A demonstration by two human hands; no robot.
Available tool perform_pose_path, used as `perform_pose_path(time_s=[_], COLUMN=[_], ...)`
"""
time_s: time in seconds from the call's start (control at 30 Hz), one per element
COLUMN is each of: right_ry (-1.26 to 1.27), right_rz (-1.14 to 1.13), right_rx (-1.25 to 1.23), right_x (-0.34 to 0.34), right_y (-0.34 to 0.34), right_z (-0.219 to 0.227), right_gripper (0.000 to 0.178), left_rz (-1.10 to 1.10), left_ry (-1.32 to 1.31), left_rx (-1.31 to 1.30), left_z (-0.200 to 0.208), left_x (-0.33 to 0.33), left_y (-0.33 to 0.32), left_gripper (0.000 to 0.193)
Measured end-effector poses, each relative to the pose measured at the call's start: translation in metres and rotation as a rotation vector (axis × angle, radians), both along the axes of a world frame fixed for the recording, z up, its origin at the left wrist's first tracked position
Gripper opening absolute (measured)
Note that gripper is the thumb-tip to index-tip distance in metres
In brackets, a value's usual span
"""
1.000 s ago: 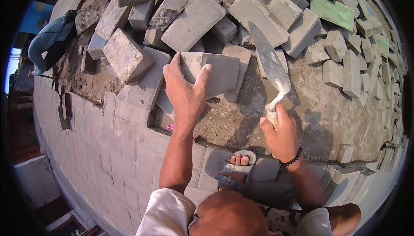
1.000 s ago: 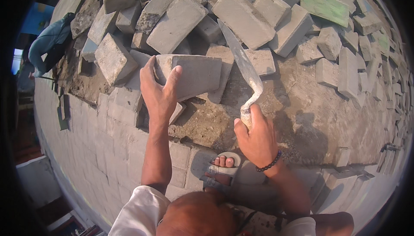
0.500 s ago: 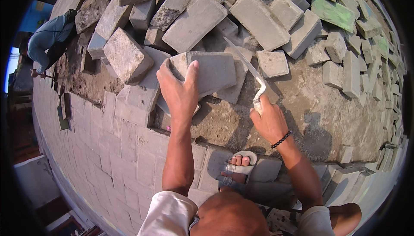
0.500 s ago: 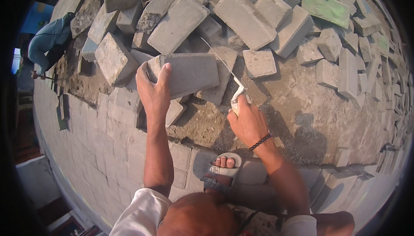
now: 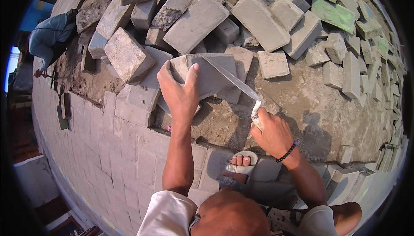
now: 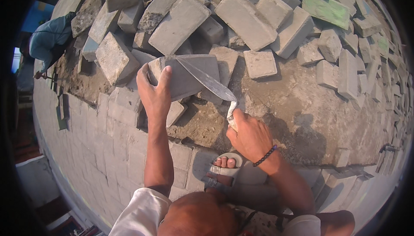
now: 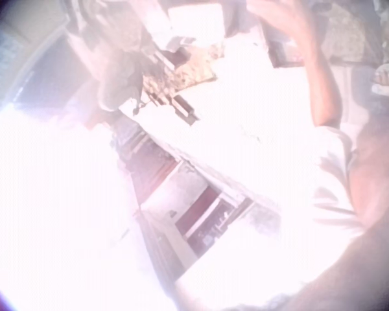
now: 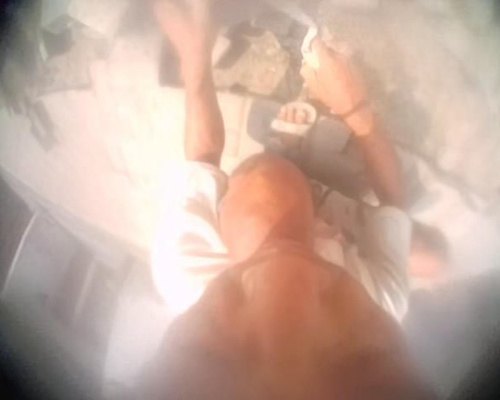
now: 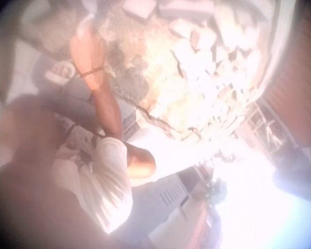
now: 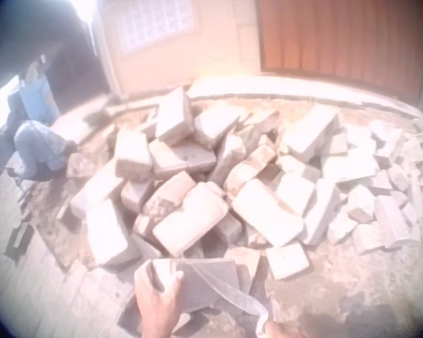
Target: The person uses a trowel to apply mortar to the top of a concrete block and places it onto a prepared bed of mortar. The person repeats this process, laying blocks in a staggered pattern to form a paved surface.
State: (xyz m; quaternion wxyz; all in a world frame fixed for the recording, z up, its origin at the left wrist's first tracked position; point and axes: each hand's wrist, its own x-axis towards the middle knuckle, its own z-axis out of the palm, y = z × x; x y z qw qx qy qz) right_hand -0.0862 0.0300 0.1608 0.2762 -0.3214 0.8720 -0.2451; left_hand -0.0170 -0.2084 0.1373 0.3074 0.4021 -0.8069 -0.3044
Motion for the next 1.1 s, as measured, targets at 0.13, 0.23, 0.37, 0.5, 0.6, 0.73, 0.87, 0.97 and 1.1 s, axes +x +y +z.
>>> perform_pose_path(time_s=[0.13,0.23,0.37,0.5,0.6,0.73,0.87,0.97,1.1], right_ry=[0.021,0.040,0.082,0.129,0.132,0.124,0.150,0.146,0.073], right_rz=[0.015,0.051,0.070,0.088,0.127,0.108,0.068,-0.015,0.003], right_rx=[0.047,0.096,0.131,0.151,0.113,0.156,0.161,0.107,0.020], right_x=[-0.012,-0.022,-0.039,-0.048,-0.058,-0.067,-0.076,-0.061,-0.030], right_y=[0.002,0.006,0.015,0.015,0.019,0.027,0.033,0.022,0.024], right_z=[-0.006,-0.006,-0.027,-0.030,-0.036,-0.054,-0.076,-0.055,-0.035], right_gripper=[0.028,0.030,0.034,0.039,0.041,0.041,0.037,0.035,0.035], left_rz=[-0.018,-0.018,-0.006,-0.007,-0.007,-0.017,-0.044,-0.059,-0.050], left_ry=[0.018,0.010,0.035,0.025,0.020,0.019,0.022,0.013,0.017], left_rx=[0.016,0.005,0.009,0.027,0.013,0.018,0.008,-0.023,-0.035], left_z=[0.005,0.002,0.001,0.001,-0.001,0.002,0.006,0.008,0.004], left_x=[-0.003,-0.001,0.001,-0.001,0.001,-0.002,-0.002,-0.002,-0.003], left_y=[0.004,0.002,0.002,0.000,-0.003,0.001,0.007,0.011,0.015], left_gripper=[0.069,0.070,0.070,0.071,0.072,0.073,0.073,0.073,0.074])
